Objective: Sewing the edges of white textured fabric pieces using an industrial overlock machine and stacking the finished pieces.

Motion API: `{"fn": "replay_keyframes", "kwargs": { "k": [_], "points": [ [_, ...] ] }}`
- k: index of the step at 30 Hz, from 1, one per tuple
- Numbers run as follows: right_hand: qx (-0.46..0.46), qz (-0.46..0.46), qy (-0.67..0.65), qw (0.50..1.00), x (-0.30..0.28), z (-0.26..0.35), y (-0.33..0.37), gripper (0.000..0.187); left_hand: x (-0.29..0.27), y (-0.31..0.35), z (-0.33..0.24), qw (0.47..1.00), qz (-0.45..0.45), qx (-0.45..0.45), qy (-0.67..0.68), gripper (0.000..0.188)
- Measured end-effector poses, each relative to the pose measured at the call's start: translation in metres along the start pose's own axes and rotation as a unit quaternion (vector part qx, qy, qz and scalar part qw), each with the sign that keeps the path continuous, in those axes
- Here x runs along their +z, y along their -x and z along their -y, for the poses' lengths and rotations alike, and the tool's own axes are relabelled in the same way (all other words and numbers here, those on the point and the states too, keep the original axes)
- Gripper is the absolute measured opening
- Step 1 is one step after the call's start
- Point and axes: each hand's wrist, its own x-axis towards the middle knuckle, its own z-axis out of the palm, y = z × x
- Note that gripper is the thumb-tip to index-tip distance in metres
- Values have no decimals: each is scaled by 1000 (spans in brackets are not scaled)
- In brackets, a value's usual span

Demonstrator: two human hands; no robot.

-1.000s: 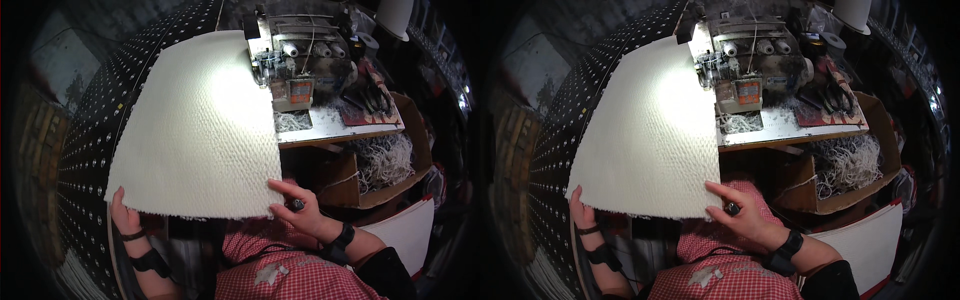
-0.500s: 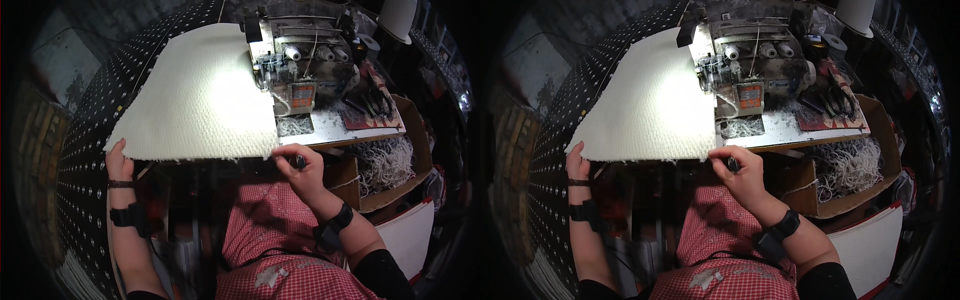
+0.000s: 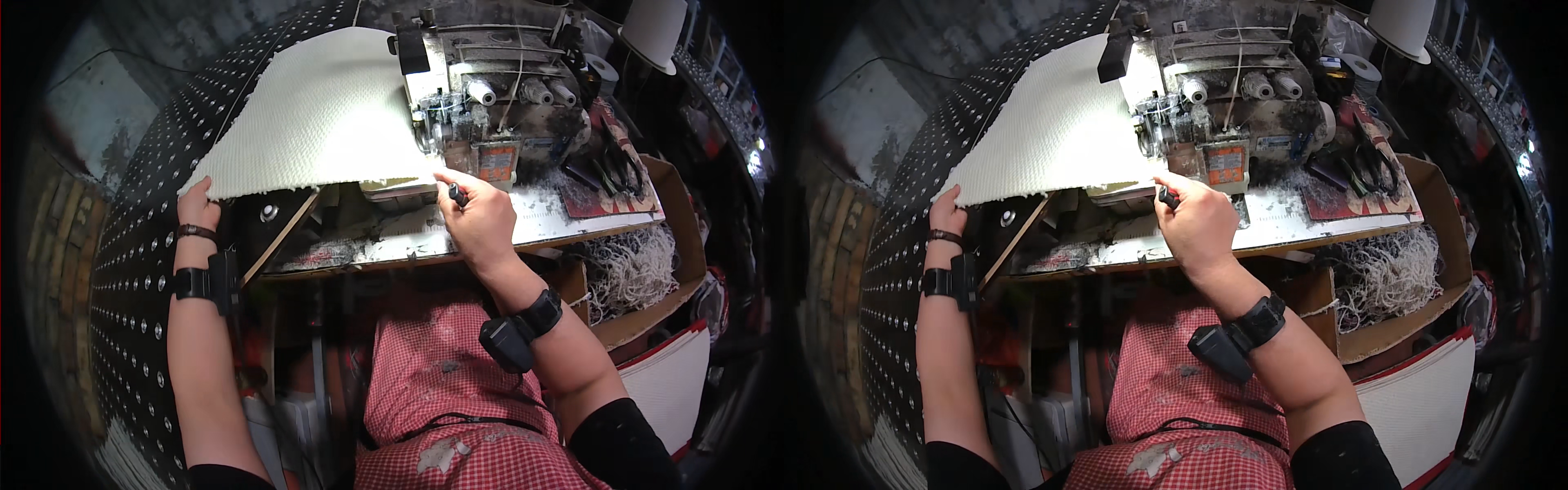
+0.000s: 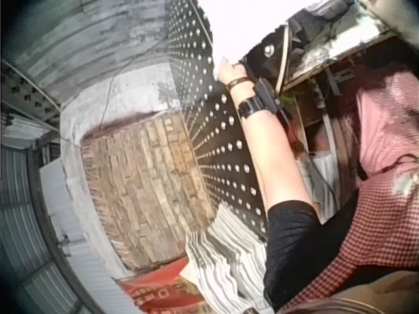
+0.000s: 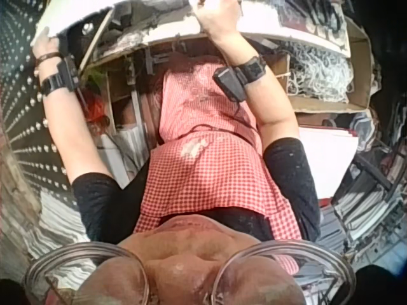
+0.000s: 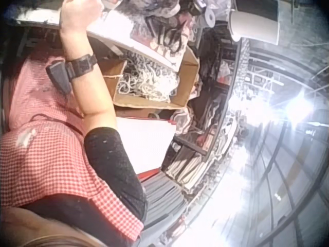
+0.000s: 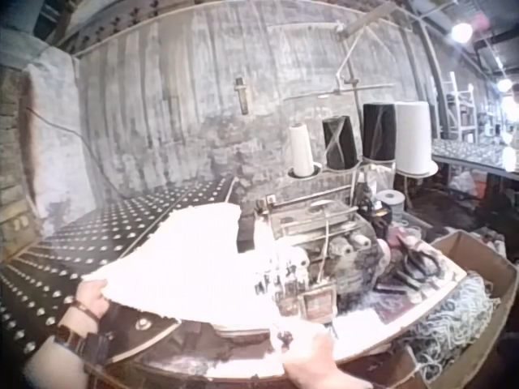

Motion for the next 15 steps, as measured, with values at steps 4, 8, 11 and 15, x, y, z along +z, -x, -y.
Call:
{"fn": "replay_keyframes", "kwargs": {
  "k": [4,8,11,15],
  "points": [
    [-20,25,75,997,3,2,6,26,12,-4,-11,997,-56,-1,-62,27],
    [8,59,74,995,-3,-1,17,33,-8,45,-23,985,72,53,-150,28],
    [43,88,-79,992,-12,-8,25,40,-8,153,-32,979,166,44,-111,38],
    [82,73,-345,932,-2,8,27,42,-42,286,-10,988,142,-53,-28,66]
  ]
}}
